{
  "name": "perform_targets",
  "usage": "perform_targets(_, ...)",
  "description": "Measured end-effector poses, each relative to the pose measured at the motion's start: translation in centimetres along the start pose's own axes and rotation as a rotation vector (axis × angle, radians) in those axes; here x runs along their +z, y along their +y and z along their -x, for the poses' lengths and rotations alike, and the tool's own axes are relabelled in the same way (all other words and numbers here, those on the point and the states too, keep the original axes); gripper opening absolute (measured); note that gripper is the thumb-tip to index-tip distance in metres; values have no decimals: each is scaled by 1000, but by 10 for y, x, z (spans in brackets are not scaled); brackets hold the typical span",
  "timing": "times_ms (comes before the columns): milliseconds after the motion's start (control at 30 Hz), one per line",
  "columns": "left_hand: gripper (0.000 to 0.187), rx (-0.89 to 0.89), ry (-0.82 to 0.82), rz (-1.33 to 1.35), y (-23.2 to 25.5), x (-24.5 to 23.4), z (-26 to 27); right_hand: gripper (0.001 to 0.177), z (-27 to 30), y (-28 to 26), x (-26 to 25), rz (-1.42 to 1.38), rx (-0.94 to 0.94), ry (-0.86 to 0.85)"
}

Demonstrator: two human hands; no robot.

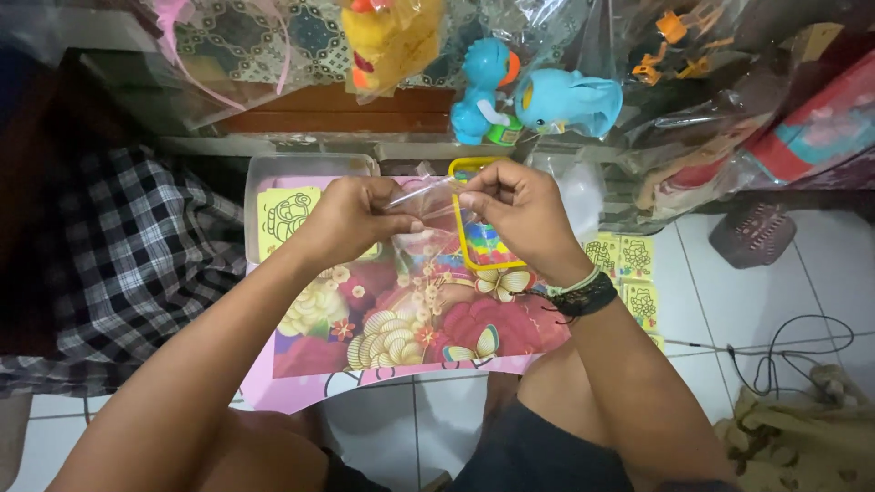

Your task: The person places small printed cards and colorful plastic toys into clear plastic bags by hand.

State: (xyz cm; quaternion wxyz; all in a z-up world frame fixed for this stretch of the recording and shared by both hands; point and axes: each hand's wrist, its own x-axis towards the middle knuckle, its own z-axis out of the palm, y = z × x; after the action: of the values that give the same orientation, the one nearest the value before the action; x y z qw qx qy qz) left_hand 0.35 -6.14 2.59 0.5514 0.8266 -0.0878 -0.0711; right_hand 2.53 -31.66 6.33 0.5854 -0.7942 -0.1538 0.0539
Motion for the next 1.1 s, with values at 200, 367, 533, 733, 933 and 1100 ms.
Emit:
perform_targets(200,11,-94,3,-25,7,6,9,11,-7,7,-4,121,-3,-5)
perform_targets(367,20,-137,39,-35,19,5,13,26,-10,17,7,166,-19,-66)
perform_targets(533,15,-134,51,-35,-14,1,5,11,-15,31,8,297,-7,-105)
perform_targets(733,17,-113,79,-243,-24,-5,3,6,-28,49,-4,435,30,-2)
perform_targets(933,12,-167,138,-218,-8,-14,9,37,-24,34,-4,-26,136,-1)
perform_targets(1100,21,-157,151,-180,-1,-16,11,19,-27,42,10,-98,127,-162)
